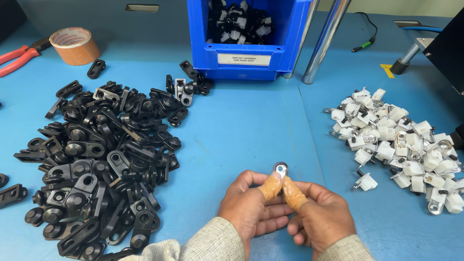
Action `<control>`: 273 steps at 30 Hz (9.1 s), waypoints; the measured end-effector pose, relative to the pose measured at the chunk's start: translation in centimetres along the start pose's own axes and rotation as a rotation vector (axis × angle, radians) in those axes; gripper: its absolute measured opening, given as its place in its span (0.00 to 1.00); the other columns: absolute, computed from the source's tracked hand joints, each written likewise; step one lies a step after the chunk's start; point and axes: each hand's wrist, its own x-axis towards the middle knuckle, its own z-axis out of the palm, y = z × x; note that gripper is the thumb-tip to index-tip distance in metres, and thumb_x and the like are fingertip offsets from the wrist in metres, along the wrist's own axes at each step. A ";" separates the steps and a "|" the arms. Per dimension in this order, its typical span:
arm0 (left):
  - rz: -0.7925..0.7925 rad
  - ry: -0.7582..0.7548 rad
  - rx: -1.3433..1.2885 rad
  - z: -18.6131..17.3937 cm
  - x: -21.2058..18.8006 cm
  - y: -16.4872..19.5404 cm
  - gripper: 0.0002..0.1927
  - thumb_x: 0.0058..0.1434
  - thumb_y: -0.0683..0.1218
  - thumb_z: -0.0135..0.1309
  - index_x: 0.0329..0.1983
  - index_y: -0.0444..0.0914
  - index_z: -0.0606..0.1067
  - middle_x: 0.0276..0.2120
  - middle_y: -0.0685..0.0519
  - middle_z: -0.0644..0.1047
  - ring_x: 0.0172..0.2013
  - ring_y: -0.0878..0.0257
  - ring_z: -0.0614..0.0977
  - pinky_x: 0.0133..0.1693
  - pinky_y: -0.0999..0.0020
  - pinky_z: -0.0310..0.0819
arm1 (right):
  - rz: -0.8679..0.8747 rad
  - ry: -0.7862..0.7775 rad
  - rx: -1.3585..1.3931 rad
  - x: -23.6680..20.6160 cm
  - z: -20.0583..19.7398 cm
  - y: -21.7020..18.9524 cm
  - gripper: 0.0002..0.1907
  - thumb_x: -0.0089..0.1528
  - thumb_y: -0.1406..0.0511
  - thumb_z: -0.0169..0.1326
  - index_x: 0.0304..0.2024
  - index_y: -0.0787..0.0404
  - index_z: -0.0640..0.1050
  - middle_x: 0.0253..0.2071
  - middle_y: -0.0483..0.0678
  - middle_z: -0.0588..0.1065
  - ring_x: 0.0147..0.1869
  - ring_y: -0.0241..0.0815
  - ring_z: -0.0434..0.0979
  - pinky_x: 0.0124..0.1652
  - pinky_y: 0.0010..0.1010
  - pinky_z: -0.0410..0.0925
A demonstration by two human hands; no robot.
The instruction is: The person picks a black plastic bracket from a pile on the workbench, takes a white plastic clip from a pile on the right, presses the clip into the bracket by hand, and places the assembled part into a blue bin. The person repeats this assembly cycle one part at a time throughout the episode.
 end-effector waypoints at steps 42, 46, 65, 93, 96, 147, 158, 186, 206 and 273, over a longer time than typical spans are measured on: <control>0.446 0.094 0.610 -2.7 -1.5 0.7 0.10 0.62 0.40 0.57 0.46 0.36 0.74 0.29 0.51 0.85 0.28 0.67 0.88 0.26 0.74 0.81 | -0.235 -0.361 -0.059 1.4 -0.1 -1.8 0.22 0.60 0.74 0.55 0.58 0.63 0.78 0.40 0.51 0.80 0.37 0.38 0.81 0.38 0.29 0.76; 0.501 0.103 0.729 -3.1 -1.9 0.8 0.15 0.59 0.40 0.61 0.49 0.37 0.75 0.26 0.48 0.84 0.27 0.66 0.88 0.27 0.73 0.81 | -0.081 -0.306 -0.020 1.8 0.2 -2.2 0.17 0.65 0.68 0.53 0.55 0.66 0.80 0.38 0.53 0.80 0.35 0.39 0.81 0.36 0.31 0.77; 0.364 0.186 0.854 -7.7 -3.8 3.8 0.11 0.57 0.44 0.63 0.43 0.39 0.80 0.31 0.52 0.85 0.31 0.66 0.87 0.36 0.70 0.81 | -0.536 -0.440 0.032 3.2 3.5 -16.2 0.20 0.66 0.65 0.54 0.60 0.55 0.70 0.49 0.54 0.83 0.52 0.42 0.85 0.52 0.32 0.78; 0.757 0.564 1.886 -17.6 -2.3 15.0 0.08 0.59 0.46 0.63 0.43 0.47 0.82 0.49 0.57 0.79 0.58 0.57 0.77 0.58 0.60 0.75 | -0.541 0.528 -0.933 5.6 -14.3 1.6 0.23 0.58 0.57 0.67 0.57 0.38 0.83 0.40 0.45 0.80 0.42 0.38 0.82 0.47 0.31 0.76; 0.863 0.398 1.937 -17.3 -2.2 14.9 0.22 0.50 0.38 0.64 0.49 0.48 0.81 0.51 0.56 0.77 0.56 0.56 0.76 0.58 0.60 0.73 | -0.765 0.392 -0.688 6.7 -15.0 2.1 0.32 0.56 0.60 0.67 0.63 0.51 0.77 0.38 0.44 0.84 0.45 0.34 0.82 0.49 0.30 0.73; 0.244 0.222 1.189 -2.5 -1.5 4.3 0.11 0.66 0.46 0.55 0.50 0.48 0.81 0.45 0.52 0.82 0.43 0.60 0.86 0.50 0.65 0.82 | -0.245 0.252 -1.405 1.7 -11.1 -4.8 0.18 0.61 0.52 0.62 0.52 0.46 0.86 0.36 0.43 0.83 0.41 0.39 0.81 0.45 0.31 0.77; 0.240 0.337 1.149 -2.1 -2.0 3.9 0.10 0.63 0.47 0.60 0.47 0.43 0.78 0.40 0.49 0.83 0.42 0.57 0.85 0.47 0.60 0.81 | -0.331 0.028 -0.135 2.7 -4.3 -2.9 0.20 0.61 0.77 0.49 0.54 0.66 0.82 0.44 0.52 0.82 0.41 0.45 0.84 0.39 0.31 0.78; 0.238 0.343 1.039 -2.6 -1.8 3.5 0.09 0.60 0.45 0.63 0.38 0.38 0.76 0.32 0.49 0.82 0.34 0.60 0.86 0.39 0.63 0.82 | -0.459 0.099 -0.841 1.4 -4.1 -2.8 0.24 0.50 0.60 0.75 0.44 0.60 0.82 0.38 0.44 0.81 0.38 0.35 0.81 0.42 0.27 0.75; 0.299 0.318 0.705 -1.3 -0.4 2.1 0.09 0.58 0.39 0.59 0.26 0.34 0.71 0.23 0.46 0.81 0.22 0.60 0.87 0.24 0.66 0.81 | -0.511 0.129 -0.718 2.1 -2.1 -2.2 0.15 0.55 0.65 0.71 0.45 0.55 0.84 0.35 0.45 0.85 0.37 0.34 0.83 0.41 0.27 0.76; 0.081 0.191 0.922 0.2 -1.0 3.7 0.10 0.67 0.44 0.53 0.42 0.32 0.79 0.32 0.44 0.84 0.26 0.60 0.87 0.24 0.68 0.80 | -0.757 -0.122 -0.779 1.3 -0.2 -1.9 0.24 0.57 0.73 0.59 0.55 0.49 0.83 0.38 0.44 0.83 0.39 0.35 0.81 0.40 0.26 0.75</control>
